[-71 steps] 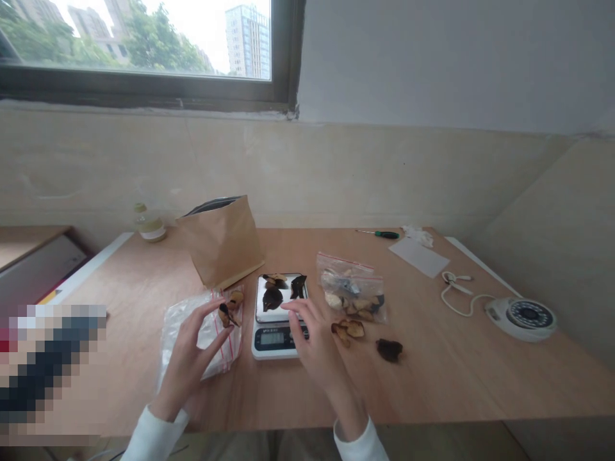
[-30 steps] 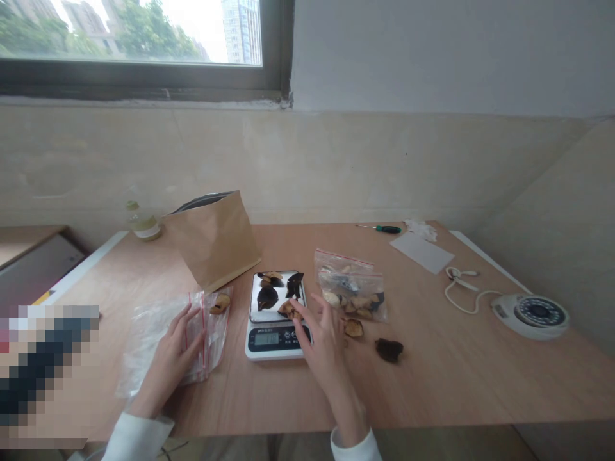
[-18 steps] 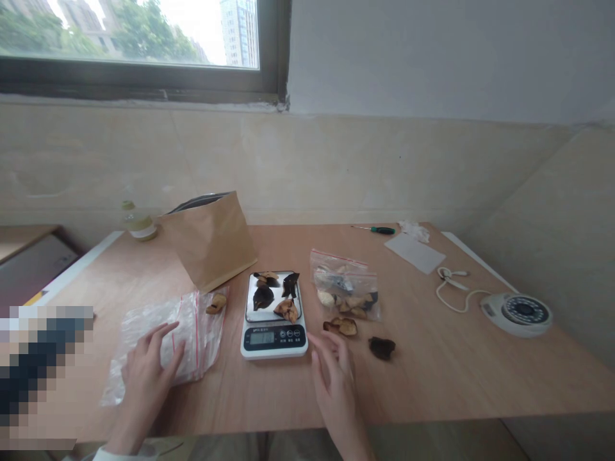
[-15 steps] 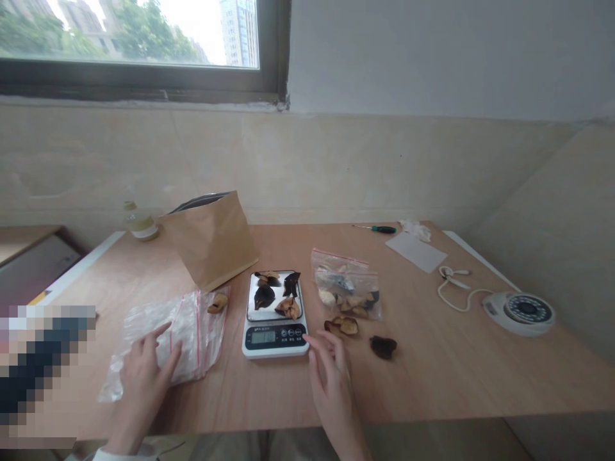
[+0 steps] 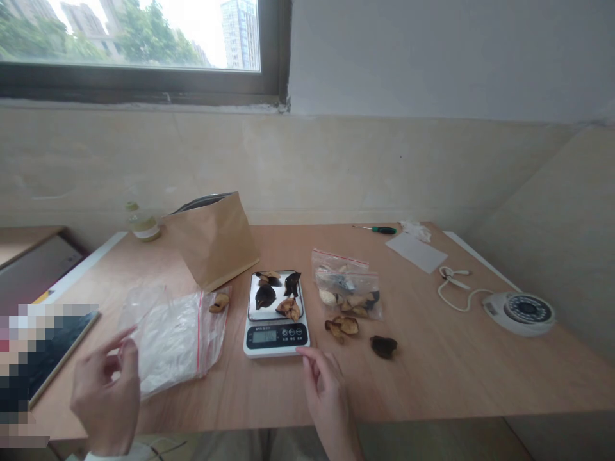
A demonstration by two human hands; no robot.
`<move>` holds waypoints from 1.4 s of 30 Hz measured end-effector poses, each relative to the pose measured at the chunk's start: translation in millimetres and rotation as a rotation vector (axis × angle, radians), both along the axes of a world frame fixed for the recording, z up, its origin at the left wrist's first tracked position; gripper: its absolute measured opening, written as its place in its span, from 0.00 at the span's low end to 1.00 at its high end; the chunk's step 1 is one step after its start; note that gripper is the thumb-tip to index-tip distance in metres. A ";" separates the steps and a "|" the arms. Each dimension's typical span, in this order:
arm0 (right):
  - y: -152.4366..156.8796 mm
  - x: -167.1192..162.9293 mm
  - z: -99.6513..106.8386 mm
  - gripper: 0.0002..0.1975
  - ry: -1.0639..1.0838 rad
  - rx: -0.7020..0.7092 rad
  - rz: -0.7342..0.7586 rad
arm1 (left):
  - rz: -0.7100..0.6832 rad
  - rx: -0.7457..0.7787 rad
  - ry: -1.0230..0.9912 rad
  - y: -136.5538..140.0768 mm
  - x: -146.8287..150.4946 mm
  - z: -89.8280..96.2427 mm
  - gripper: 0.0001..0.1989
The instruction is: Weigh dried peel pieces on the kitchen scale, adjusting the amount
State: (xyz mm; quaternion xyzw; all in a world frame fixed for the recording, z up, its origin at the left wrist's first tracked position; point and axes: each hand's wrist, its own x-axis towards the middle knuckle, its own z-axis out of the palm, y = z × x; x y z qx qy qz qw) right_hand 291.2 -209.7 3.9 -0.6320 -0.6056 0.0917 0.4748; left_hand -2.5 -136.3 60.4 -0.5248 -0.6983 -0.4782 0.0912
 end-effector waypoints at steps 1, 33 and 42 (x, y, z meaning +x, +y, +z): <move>-0.2 -1.5 1.4 0.11 0.008 0.012 0.001 | 0.006 0.059 -0.002 -0.9 2.4 3.3 0.17; 77.7 7.8 3.4 0.10 0.056 -0.060 -0.238 | -0.639 -0.298 0.193 70.9 48.5 -44.9 0.18; 79.8 94.8 2.0 0.15 0.114 -0.127 -0.276 | -0.601 -0.389 0.173 76.4 52.3 -42.0 0.15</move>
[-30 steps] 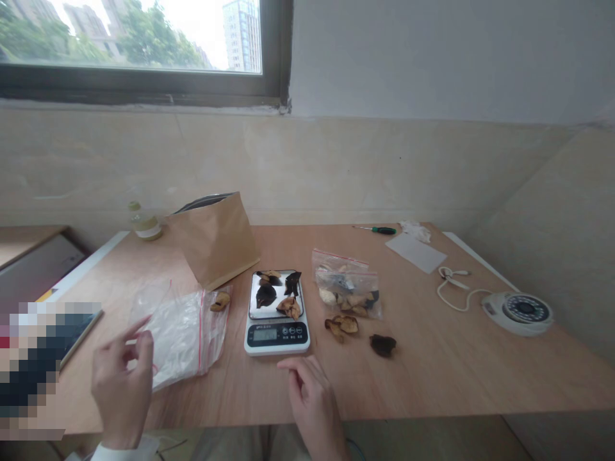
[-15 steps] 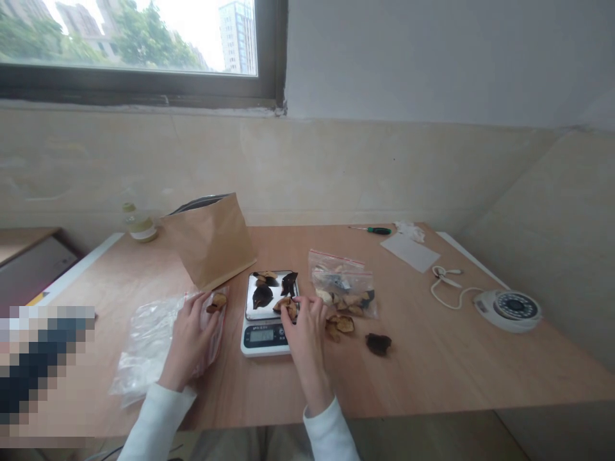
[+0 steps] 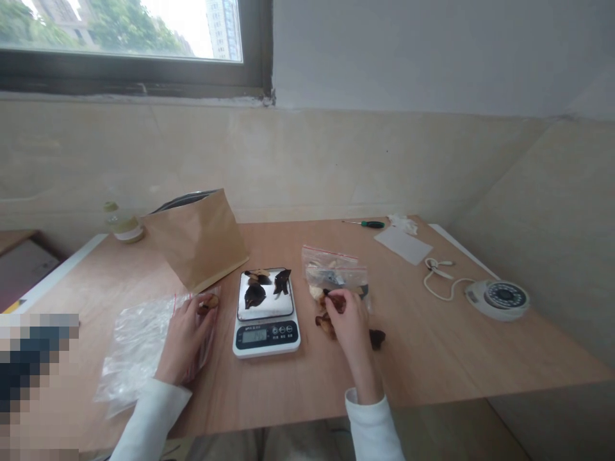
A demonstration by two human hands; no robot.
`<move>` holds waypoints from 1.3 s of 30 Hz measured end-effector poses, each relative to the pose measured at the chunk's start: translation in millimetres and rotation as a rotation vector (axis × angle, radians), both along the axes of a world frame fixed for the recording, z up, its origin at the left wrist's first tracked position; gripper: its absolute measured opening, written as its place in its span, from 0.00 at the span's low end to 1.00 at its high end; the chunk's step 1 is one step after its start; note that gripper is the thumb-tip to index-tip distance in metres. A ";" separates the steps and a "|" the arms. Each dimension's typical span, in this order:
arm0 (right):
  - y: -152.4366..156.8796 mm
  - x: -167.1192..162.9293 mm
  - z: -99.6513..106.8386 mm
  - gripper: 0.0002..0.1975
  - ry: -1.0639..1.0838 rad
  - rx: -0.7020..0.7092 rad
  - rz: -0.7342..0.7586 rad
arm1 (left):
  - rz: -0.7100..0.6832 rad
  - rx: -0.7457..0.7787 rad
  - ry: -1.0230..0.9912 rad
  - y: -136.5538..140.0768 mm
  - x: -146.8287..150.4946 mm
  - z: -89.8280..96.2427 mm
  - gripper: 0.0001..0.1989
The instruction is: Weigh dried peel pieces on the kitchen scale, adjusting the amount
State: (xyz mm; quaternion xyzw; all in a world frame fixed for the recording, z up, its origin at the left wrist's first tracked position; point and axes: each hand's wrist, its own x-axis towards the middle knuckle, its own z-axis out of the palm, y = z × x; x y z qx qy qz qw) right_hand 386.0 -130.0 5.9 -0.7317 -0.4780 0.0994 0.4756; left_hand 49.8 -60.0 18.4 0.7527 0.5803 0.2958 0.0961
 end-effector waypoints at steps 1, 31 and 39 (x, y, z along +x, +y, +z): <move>0.1 3.8 -0.7 0.16 0.000 -0.013 0.036 | 0.001 -0.002 -0.018 0.9 -0.7 -0.6 0.15; -45.1 -7.4 -0.4 0.19 -0.082 0.062 -0.070 | -0.008 -0.035 -0.310 -22.1 -7.5 5.5 0.17; 16.7 -105.9 25.9 0.07 -0.177 0.165 0.143 | -0.035 -0.015 -0.277 -32.6 -2.1 3.1 0.16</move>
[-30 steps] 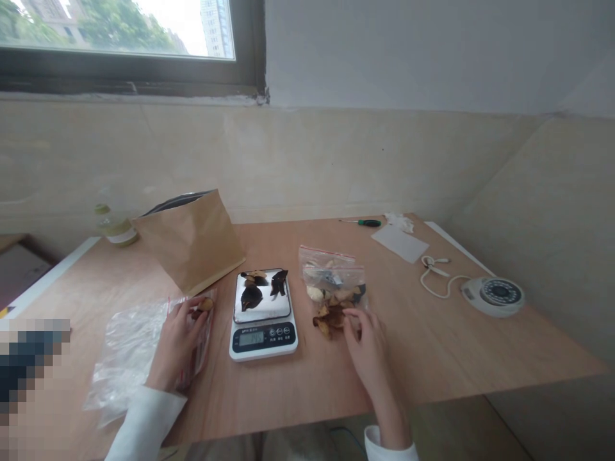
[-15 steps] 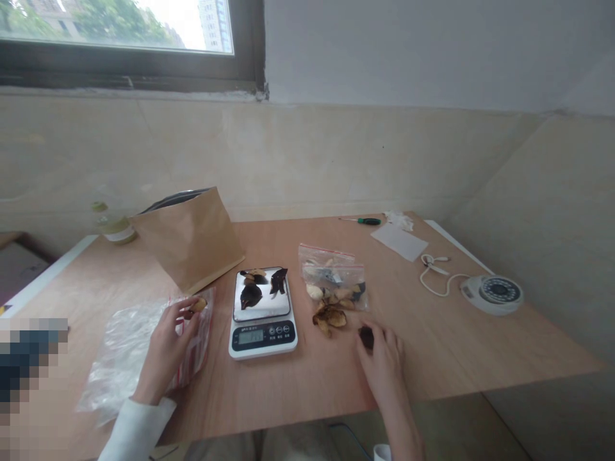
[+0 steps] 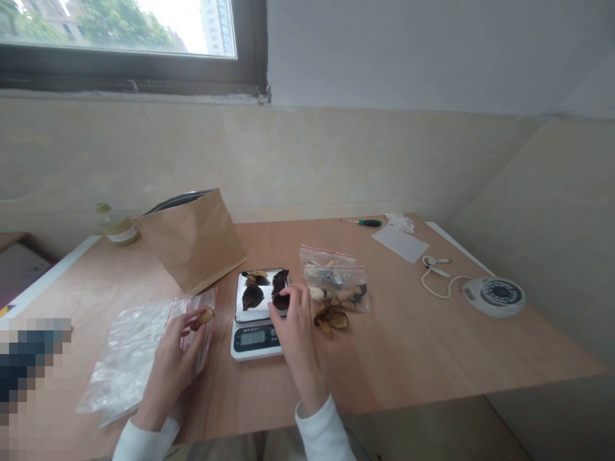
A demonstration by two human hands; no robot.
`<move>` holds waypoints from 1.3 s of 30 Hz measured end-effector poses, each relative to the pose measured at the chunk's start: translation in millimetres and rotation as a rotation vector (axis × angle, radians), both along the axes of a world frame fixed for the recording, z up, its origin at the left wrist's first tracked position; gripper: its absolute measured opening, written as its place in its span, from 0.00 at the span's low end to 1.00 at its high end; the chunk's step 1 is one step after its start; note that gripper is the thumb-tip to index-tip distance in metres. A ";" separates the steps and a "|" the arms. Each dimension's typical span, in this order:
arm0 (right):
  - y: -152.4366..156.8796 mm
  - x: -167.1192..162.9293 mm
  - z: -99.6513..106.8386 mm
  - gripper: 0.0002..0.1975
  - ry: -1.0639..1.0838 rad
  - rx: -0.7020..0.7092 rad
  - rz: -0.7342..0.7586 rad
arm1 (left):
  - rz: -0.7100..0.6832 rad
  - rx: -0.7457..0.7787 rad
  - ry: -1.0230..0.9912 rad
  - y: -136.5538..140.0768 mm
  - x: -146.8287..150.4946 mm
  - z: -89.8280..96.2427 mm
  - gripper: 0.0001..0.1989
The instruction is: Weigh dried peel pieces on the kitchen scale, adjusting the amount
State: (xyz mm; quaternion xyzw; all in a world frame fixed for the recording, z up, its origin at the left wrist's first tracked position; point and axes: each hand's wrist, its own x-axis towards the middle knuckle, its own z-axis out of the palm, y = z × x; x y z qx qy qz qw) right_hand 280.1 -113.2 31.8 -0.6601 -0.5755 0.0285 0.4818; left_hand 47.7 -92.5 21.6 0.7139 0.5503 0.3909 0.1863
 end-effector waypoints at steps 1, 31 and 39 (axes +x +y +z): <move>2.5 -5.4 -1.9 0.06 -0.038 -0.026 0.001 | 0.003 0.003 -0.002 -1.8 -1.2 0.3 0.16; -63.1 64.0 -69.0 0.10 -0.207 -0.048 -0.221 | 0.030 -0.173 -0.218 -38.6 9.5 1.1 0.18; -71.4 70.3 -63.2 0.16 0.095 -0.124 -0.223 | -0.239 -0.229 -0.214 -66.5 50.2 19.4 0.14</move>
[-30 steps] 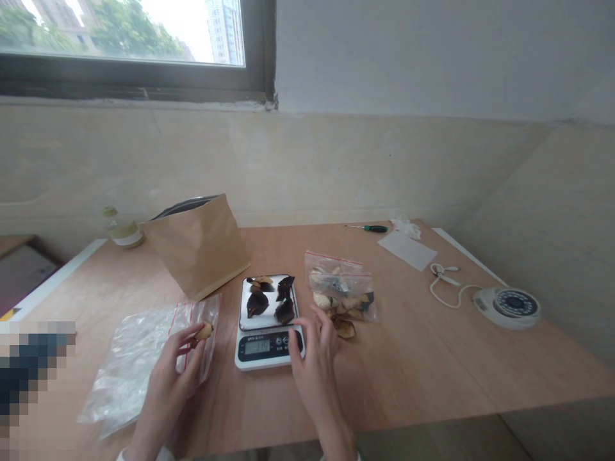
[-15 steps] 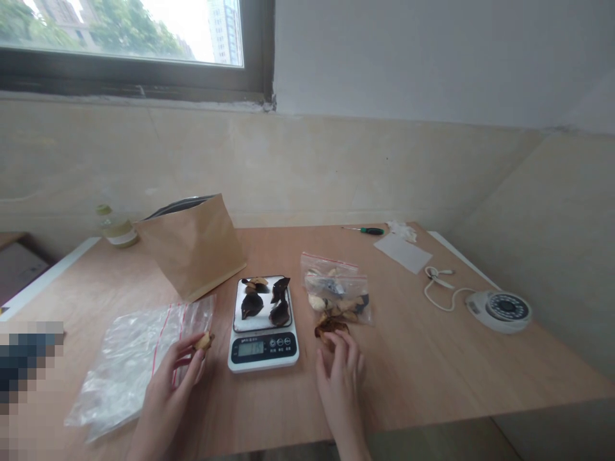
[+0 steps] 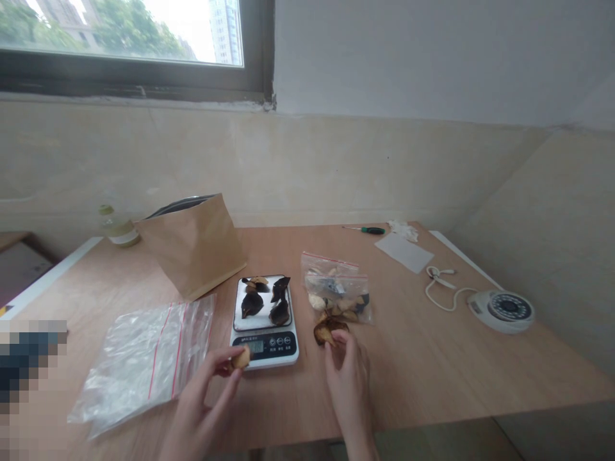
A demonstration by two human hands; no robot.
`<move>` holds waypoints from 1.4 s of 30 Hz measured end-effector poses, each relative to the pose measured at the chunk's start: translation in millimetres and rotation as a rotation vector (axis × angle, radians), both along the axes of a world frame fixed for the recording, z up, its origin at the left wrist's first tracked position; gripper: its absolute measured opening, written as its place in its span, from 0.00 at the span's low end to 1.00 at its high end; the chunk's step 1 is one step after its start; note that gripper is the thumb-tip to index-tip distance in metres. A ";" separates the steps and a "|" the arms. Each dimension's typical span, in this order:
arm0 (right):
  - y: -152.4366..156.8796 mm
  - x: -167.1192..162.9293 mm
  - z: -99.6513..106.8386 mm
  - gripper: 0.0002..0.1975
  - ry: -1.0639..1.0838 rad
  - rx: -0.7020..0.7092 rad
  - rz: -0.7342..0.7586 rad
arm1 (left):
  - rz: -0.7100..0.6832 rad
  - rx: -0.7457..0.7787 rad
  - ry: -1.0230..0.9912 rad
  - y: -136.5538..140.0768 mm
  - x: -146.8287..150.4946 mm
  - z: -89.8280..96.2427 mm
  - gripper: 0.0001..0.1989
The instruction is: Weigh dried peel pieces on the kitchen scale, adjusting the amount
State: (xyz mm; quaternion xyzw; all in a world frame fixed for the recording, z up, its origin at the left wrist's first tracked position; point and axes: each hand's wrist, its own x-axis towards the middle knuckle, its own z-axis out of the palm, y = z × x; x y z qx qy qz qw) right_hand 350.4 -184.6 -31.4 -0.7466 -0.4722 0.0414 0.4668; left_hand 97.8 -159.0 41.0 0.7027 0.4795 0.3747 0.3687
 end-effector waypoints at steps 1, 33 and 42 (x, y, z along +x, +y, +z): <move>-1.7 0.3 3.5 0.17 0.044 -0.004 -0.005 | -0.077 -0.009 -0.002 -4.1 8.6 1.9 0.13; 4.4 40.4 -9.9 0.18 -0.304 -0.043 0.056 | 0.081 -0.361 -0.412 -10.6 26.1 4.5 0.19; -5.8 24.9 28.0 0.15 -0.116 0.047 0.043 | 0.257 -0.329 -0.410 3.1 6.3 7.9 0.23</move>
